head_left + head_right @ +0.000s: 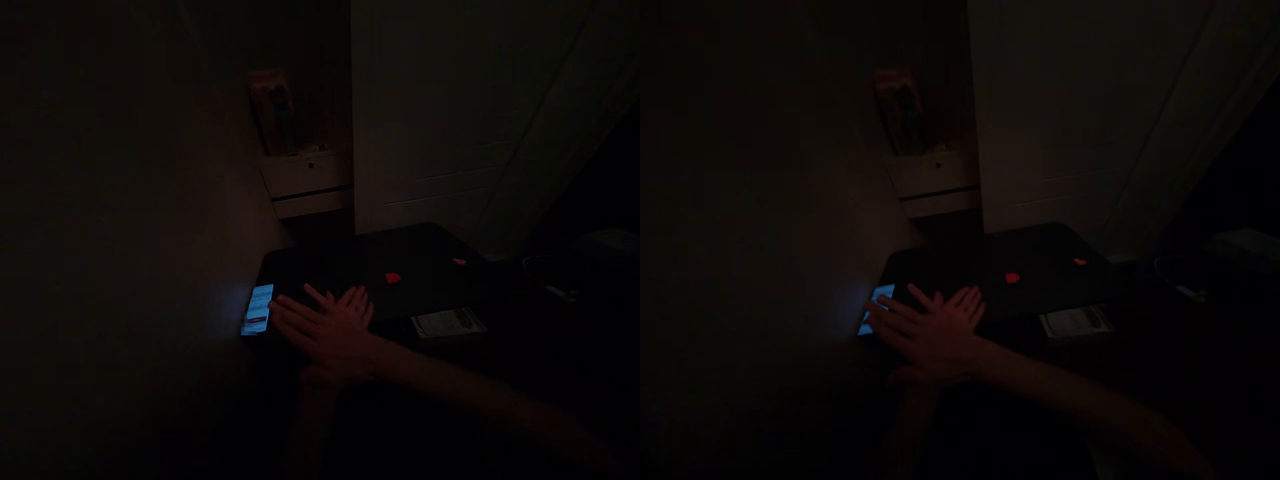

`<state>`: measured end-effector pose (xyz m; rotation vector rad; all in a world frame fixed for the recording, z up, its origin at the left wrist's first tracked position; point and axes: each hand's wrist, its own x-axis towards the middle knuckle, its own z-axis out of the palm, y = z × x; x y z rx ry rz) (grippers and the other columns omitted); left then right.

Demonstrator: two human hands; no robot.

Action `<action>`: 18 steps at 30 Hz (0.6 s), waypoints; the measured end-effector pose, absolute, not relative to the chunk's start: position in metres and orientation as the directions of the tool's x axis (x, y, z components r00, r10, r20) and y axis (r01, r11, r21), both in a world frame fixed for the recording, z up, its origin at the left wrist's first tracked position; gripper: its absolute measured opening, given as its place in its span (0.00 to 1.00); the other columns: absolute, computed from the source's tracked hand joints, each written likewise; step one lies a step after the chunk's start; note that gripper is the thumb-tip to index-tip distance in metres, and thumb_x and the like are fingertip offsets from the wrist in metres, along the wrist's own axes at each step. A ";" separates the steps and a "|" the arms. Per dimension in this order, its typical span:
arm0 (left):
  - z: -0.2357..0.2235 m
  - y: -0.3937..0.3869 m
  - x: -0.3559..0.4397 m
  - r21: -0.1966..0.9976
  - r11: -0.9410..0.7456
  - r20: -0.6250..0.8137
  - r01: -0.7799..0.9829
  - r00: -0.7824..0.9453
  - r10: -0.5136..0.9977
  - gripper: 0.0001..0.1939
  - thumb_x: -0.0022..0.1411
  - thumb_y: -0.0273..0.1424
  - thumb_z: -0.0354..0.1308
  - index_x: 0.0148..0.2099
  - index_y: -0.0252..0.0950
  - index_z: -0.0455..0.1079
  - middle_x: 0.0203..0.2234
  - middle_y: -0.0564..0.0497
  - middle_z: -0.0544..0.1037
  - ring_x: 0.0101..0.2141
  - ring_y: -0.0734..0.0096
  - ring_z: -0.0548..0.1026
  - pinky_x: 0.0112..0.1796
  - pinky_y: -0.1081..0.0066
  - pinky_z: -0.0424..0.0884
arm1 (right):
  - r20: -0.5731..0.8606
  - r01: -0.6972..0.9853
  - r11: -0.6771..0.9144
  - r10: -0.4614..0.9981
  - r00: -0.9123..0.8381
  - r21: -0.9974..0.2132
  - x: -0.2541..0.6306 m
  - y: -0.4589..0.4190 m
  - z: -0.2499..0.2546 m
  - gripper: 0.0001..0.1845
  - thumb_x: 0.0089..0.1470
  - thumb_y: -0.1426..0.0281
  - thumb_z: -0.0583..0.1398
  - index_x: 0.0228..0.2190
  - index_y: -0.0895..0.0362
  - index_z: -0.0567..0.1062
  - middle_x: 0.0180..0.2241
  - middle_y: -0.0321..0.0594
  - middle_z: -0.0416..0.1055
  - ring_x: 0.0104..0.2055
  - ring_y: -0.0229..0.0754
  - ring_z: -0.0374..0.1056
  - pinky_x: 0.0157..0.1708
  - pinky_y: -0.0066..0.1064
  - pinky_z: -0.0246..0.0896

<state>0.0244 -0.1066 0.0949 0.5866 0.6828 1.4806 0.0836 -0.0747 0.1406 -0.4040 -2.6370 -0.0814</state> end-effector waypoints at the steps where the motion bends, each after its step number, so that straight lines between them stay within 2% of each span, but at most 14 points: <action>1: 0.098 -0.107 0.022 0.707 0.039 -0.054 -0.706 0.001 0.999 0.35 0.67 0.58 0.43 0.60 0.41 0.74 0.58 0.39 0.75 0.64 0.43 0.67 0.63 0.47 0.60 | 0.487 0.358 0.933 0.335 -0.807 -0.050 0.082 -0.075 0.142 0.41 0.67 0.59 0.54 0.72 0.50 0.42 0.74 0.43 0.37 0.76 0.53 0.35 0.71 0.60 0.37; 2: 0.103 -0.106 0.019 0.685 0.054 -0.056 -0.727 0.021 0.998 0.34 0.68 0.56 0.42 0.61 0.40 0.73 0.59 0.40 0.75 0.64 0.46 0.66 0.64 0.48 0.59 | 0.506 0.393 0.916 0.379 -0.775 -0.084 0.081 -0.074 0.143 0.42 0.68 0.60 0.52 0.73 0.52 0.38 0.75 0.44 0.36 0.76 0.53 0.35 0.71 0.60 0.37; 4: 0.114 -0.105 0.013 0.644 0.028 -0.058 -0.765 -0.012 0.998 0.30 0.72 0.49 0.41 0.65 0.40 0.69 0.62 0.43 0.72 0.67 0.53 0.63 0.67 0.54 0.55 | 0.553 0.436 0.888 0.439 -0.708 -0.147 0.081 -0.073 0.144 0.42 0.70 0.62 0.47 0.71 0.61 0.27 0.74 0.53 0.32 0.76 0.53 0.32 0.72 0.60 0.35; 6: 0.125 -0.103 0.011 0.648 -0.097 -0.023 -0.756 -0.146 0.989 0.27 0.75 0.46 0.41 0.67 0.43 0.65 0.66 0.49 0.68 0.70 0.61 0.56 0.68 0.62 0.52 | 0.633 0.408 0.893 0.429 -0.644 -0.191 0.080 -0.072 0.142 0.41 0.72 0.59 0.40 0.69 0.64 0.19 0.74 0.57 0.30 0.76 0.53 0.30 0.71 0.61 0.35; 8: 0.134 -0.103 0.013 0.672 -0.144 0.004 -0.726 -0.192 0.981 0.26 0.76 0.43 0.40 0.68 0.45 0.65 0.69 0.53 0.63 0.71 0.66 0.51 0.68 0.67 0.50 | 0.708 0.380 0.877 0.467 -0.530 -0.294 0.079 -0.072 0.139 0.38 0.71 0.55 0.32 0.69 0.60 0.18 0.75 0.52 0.27 0.76 0.51 0.28 0.71 0.59 0.38; 9: 0.138 -0.103 0.016 0.690 -0.122 0.002 -0.713 -0.167 0.986 0.26 0.77 0.43 0.38 0.68 0.45 0.65 0.70 0.54 0.61 0.72 0.66 0.48 0.69 0.67 0.48 | 0.729 0.404 0.823 0.552 -0.406 -0.398 0.078 -0.072 0.137 0.36 0.70 0.55 0.28 0.69 0.57 0.17 0.75 0.49 0.25 0.76 0.49 0.27 0.71 0.58 0.40; 10: 0.141 -0.105 0.019 0.712 -0.087 -0.011 -0.697 -0.134 0.991 0.27 0.77 0.44 0.37 0.68 0.46 0.64 0.71 0.55 0.59 0.72 0.66 0.47 0.69 0.65 0.46 | 0.716 0.404 0.770 0.624 -0.312 -0.495 0.077 -0.073 0.136 0.34 0.70 0.56 0.25 0.68 0.55 0.15 0.75 0.46 0.22 0.76 0.47 0.26 0.70 0.57 0.44; 12: 0.147 -0.110 0.026 0.756 -0.140 0.061 -0.639 -0.145 0.988 0.26 0.77 0.46 0.36 0.70 0.51 0.60 0.73 0.61 0.52 0.73 0.69 0.41 0.70 0.64 0.40 | 0.676 0.366 0.706 0.700 -0.230 -0.607 0.077 -0.074 0.136 0.31 0.67 0.59 0.19 0.67 0.50 0.13 0.75 0.41 0.20 0.76 0.43 0.24 0.68 0.55 0.51; 15: 0.157 -0.117 0.032 0.779 -0.232 0.181 -0.583 -0.145 0.973 0.26 0.76 0.48 0.37 0.72 0.55 0.56 0.73 0.64 0.49 0.73 0.70 0.38 0.70 0.62 0.37 | 0.649 0.310 0.700 0.713 -0.264 -0.643 0.081 -0.078 0.141 0.35 0.62 0.60 0.13 0.69 0.52 0.16 0.75 0.41 0.21 0.76 0.40 0.29 0.65 0.50 0.58; 18: 0.162 -0.121 0.034 0.813 -0.195 0.202 -0.548 -0.048 0.978 0.28 0.75 0.48 0.37 0.73 0.56 0.51 0.73 0.63 0.49 0.73 0.68 0.39 0.70 0.60 0.35 | 0.645 0.200 0.658 0.752 -0.137 -0.725 0.087 -0.082 0.147 0.40 0.60 0.58 0.12 0.71 0.51 0.22 0.75 0.41 0.26 0.76 0.42 0.30 0.67 0.55 0.54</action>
